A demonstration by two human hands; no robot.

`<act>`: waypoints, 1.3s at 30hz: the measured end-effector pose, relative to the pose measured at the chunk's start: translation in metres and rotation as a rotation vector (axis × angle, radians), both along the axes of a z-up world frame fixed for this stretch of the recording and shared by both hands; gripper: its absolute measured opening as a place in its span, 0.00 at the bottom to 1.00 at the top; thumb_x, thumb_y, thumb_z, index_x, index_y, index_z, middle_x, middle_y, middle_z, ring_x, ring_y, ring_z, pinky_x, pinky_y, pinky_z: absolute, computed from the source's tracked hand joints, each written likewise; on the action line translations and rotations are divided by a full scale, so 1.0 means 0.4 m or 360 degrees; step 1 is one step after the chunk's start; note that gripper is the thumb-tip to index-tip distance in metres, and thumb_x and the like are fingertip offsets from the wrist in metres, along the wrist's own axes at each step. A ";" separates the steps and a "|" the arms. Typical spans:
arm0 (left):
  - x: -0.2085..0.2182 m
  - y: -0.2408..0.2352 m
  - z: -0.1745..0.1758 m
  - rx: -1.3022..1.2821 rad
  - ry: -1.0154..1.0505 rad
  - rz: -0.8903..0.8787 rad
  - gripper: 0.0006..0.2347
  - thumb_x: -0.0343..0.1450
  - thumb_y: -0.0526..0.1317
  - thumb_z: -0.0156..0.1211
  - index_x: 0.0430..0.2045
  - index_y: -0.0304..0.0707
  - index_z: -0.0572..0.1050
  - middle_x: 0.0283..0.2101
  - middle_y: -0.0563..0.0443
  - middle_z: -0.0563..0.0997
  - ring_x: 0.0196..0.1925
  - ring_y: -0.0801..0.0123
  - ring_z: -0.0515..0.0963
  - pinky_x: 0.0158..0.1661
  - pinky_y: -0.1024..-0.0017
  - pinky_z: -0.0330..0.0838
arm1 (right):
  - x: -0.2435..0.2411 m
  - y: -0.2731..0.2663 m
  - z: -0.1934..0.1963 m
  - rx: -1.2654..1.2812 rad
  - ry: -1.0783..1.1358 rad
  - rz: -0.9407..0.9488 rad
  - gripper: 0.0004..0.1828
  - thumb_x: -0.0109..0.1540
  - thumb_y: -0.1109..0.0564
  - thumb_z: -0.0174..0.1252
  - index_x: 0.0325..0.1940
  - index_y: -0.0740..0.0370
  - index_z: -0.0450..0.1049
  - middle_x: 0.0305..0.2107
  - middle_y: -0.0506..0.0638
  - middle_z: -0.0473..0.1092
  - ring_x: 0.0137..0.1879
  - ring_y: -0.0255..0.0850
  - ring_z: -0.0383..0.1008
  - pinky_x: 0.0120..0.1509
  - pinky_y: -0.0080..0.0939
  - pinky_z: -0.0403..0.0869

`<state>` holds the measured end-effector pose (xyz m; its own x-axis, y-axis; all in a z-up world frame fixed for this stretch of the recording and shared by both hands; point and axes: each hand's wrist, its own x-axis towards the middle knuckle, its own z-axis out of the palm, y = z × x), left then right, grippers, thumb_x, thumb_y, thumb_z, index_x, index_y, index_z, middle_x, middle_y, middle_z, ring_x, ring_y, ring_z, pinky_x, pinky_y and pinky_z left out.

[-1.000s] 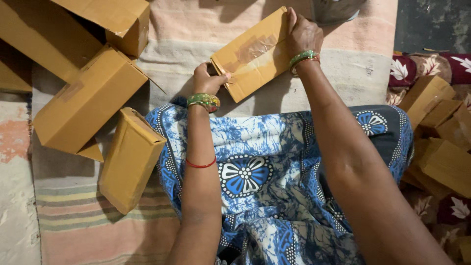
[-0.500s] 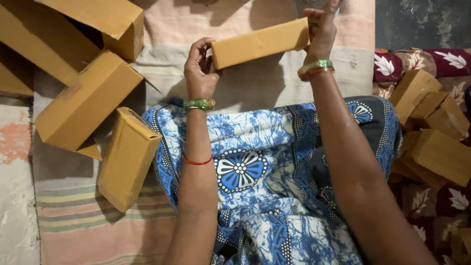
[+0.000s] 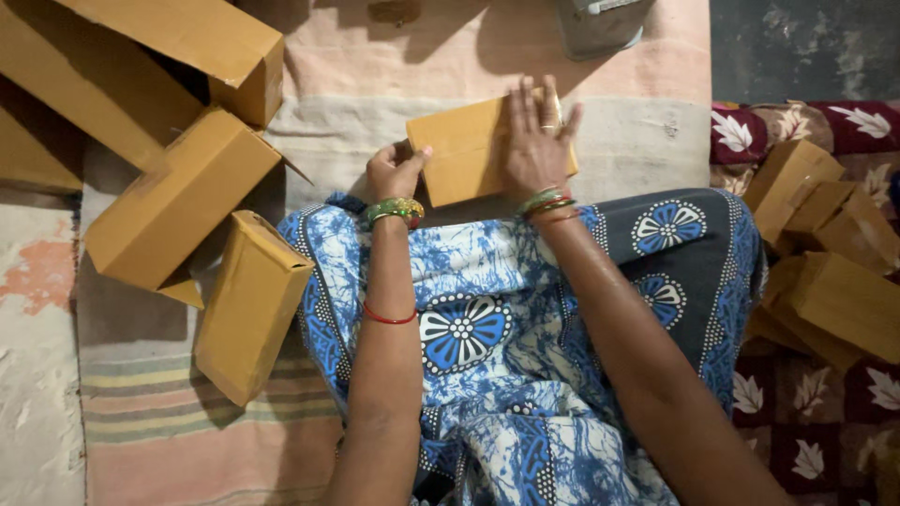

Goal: The person sits on the floor and packs smartwatches into small cardboard boxes. They place the watch and its accessories into the box, close the flaps, and seal the box with clear packing tape. The person repeats this process for multiple units.

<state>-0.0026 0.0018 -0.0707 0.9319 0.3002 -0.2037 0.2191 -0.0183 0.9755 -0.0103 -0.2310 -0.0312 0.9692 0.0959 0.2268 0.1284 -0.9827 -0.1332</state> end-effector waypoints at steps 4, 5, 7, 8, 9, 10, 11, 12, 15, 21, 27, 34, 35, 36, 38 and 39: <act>-0.016 -0.006 -0.013 0.0142 0.0137 -0.0024 0.13 0.64 0.40 0.71 0.37 0.30 0.84 0.34 0.49 0.88 0.34 0.75 0.83 0.38 0.75 0.78 | -0.031 0.159 0.025 0.0116 0.0154 0.0316 0.34 0.69 0.49 0.39 0.81 0.55 0.50 0.78 0.48 0.49 0.83 0.46 0.34 0.79 0.70 0.27; -0.011 -0.004 -0.007 0.0197 0.0134 -0.0030 0.12 0.65 0.41 0.70 0.37 0.32 0.85 0.34 0.50 0.88 0.34 0.75 0.84 0.39 0.75 0.78 | -0.036 0.189 0.035 0.0131 0.0130 0.0378 0.33 0.71 0.47 0.38 0.81 0.54 0.50 0.78 0.47 0.49 0.84 0.45 0.34 0.80 0.70 0.27; -0.007 -0.002 0.010 0.0294 0.0135 -0.0044 0.13 0.65 0.42 0.70 0.37 0.33 0.85 0.33 0.51 0.88 0.34 0.75 0.84 0.39 0.75 0.77 | -0.029 0.197 0.056 0.0106 0.0149 0.0438 0.32 0.73 0.43 0.37 0.81 0.51 0.50 0.78 0.47 0.49 0.84 0.45 0.34 0.80 0.69 0.26; -0.010 -0.002 0.018 0.0335 0.0140 -0.0053 0.13 0.65 0.43 0.71 0.36 0.33 0.85 0.33 0.51 0.88 0.33 0.74 0.84 0.38 0.74 0.77 | -0.024 0.182 0.063 0.0068 0.0191 0.0437 0.33 0.73 0.41 0.37 0.81 0.50 0.50 0.77 0.47 0.48 0.84 0.47 0.35 0.80 0.69 0.26; -0.017 -0.005 0.026 0.0376 0.0150 -0.0063 0.13 0.64 0.43 0.71 0.36 0.33 0.85 0.32 0.50 0.88 0.33 0.74 0.84 0.38 0.74 0.77 | -0.022 0.159 0.066 0.0030 0.0238 0.0435 0.33 0.73 0.39 0.37 0.81 0.49 0.49 0.77 0.48 0.48 0.84 0.48 0.35 0.80 0.69 0.26; -0.022 -0.011 0.034 0.0426 0.0172 -0.0048 0.14 0.64 0.44 0.71 0.36 0.33 0.85 0.32 0.50 0.88 0.32 0.73 0.85 0.38 0.73 0.77 | -0.014 0.126 0.067 -0.0005 0.0321 0.0344 0.34 0.72 0.37 0.36 0.81 0.47 0.48 0.77 0.48 0.46 0.83 0.47 0.34 0.79 0.68 0.25; -0.022 -0.015 0.043 0.0476 0.0190 -0.0029 0.14 0.64 0.44 0.71 0.35 0.33 0.85 0.31 0.50 0.87 0.32 0.73 0.85 0.37 0.73 0.77 | 0.004 0.082 0.068 -0.0039 0.0399 0.0256 0.35 0.71 0.35 0.35 0.80 0.46 0.46 0.77 0.47 0.44 0.82 0.46 0.33 0.78 0.67 0.23; -0.023 -0.017 0.053 0.0527 0.0208 -0.0011 0.14 0.64 0.45 0.71 0.35 0.33 0.85 0.31 0.49 0.87 0.31 0.73 0.85 0.37 0.73 0.77 | 0.014 0.027 0.069 -0.0079 0.0176 0.0181 0.35 0.71 0.33 0.38 0.79 0.46 0.46 0.76 0.48 0.42 0.80 0.49 0.41 0.76 0.67 0.33; -0.033 -0.024 0.070 0.0411 0.0185 0.0017 0.14 0.64 0.45 0.71 0.33 0.32 0.85 0.30 0.51 0.87 0.31 0.74 0.85 0.36 0.74 0.77 | 0.016 -0.086 0.041 0.0453 0.0534 -0.0217 0.39 0.69 0.38 0.44 0.81 0.46 0.39 0.80 0.44 0.40 0.68 0.54 0.66 0.65 0.60 0.64; -0.047 -0.048 0.117 0.0184 0.0299 0.0187 0.15 0.61 0.46 0.74 0.29 0.30 0.85 0.26 0.52 0.86 0.27 0.75 0.81 0.32 0.73 0.74 | -0.006 -0.180 -0.049 0.1286 0.0210 0.0133 0.41 0.73 0.48 0.57 0.83 0.55 0.42 0.66 0.64 0.66 0.63 0.54 0.78 0.63 0.46 0.75; -0.062 -0.073 0.162 0.0407 0.0402 0.0257 0.14 0.61 0.48 0.73 0.28 0.36 0.86 0.22 0.55 0.85 0.25 0.76 0.79 0.30 0.72 0.71 | -0.006 -0.196 -0.083 0.1339 0.0176 0.0119 0.39 0.72 0.48 0.57 0.82 0.55 0.46 0.67 0.67 0.66 0.70 0.56 0.71 0.69 0.48 0.72; -0.062 -0.074 0.159 0.0280 0.0306 0.0278 0.12 0.61 0.46 0.73 0.27 0.36 0.87 0.24 0.55 0.85 0.26 0.77 0.79 0.32 0.74 0.72 | 0.002 -0.187 -0.084 0.1166 0.0385 -0.0117 0.41 0.69 0.41 0.54 0.82 0.51 0.46 0.62 0.66 0.69 0.64 0.61 0.72 0.65 0.51 0.73; -0.061 -0.075 0.149 0.0295 0.0318 0.0296 0.12 0.61 0.46 0.74 0.28 0.35 0.86 0.24 0.54 0.85 0.26 0.77 0.79 0.32 0.74 0.72 | 0.002 -0.191 -0.088 0.1162 0.0307 -0.0059 0.41 0.69 0.42 0.54 0.82 0.52 0.46 0.63 0.67 0.68 0.65 0.62 0.72 0.65 0.52 0.73; -0.063 -0.075 0.137 0.0310 0.0331 0.0315 0.12 0.61 0.45 0.74 0.28 0.35 0.86 0.25 0.54 0.85 0.26 0.76 0.79 0.32 0.74 0.73 | 0.001 -0.194 -0.093 0.1158 0.0230 0.0000 0.41 0.70 0.43 0.55 0.82 0.53 0.46 0.64 0.69 0.67 0.66 0.63 0.71 0.66 0.53 0.73; -0.060 -0.073 0.106 0.0095 0.0287 0.0346 0.13 0.61 0.43 0.74 0.31 0.32 0.86 0.28 0.52 0.86 0.28 0.76 0.81 0.34 0.75 0.75 | -0.002 -0.196 -0.101 0.1184 0.0124 0.0067 0.41 0.71 0.43 0.56 0.82 0.54 0.47 0.64 0.70 0.66 0.66 0.64 0.70 0.66 0.54 0.73; -0.053 -0.070 0.092 -0.0008 0.0258 0.0364 0.13 0.60 0.41 0.74 0.33 0.31 0.85 0.30 0.51 0.87 0.29 0.75 0.82 0.34 0.75 0.76 | -0.001 -0.192 -0.103 0.1222 0.0096 0.0075 0.40 0.71 0.43 0.57 0.82 0.54 0.47 0.64 0.70 0.66 0.67 0.63 0.70 0.66 0.54 0.72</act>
<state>-0.0240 -0.0262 -0.0338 0.7952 0.4975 -0.3468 0.3702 0.0546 0.9273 -0.0108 -0.3080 -0.0723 0.9808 -0.0253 0.1936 0.1390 -0.6057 -0.7835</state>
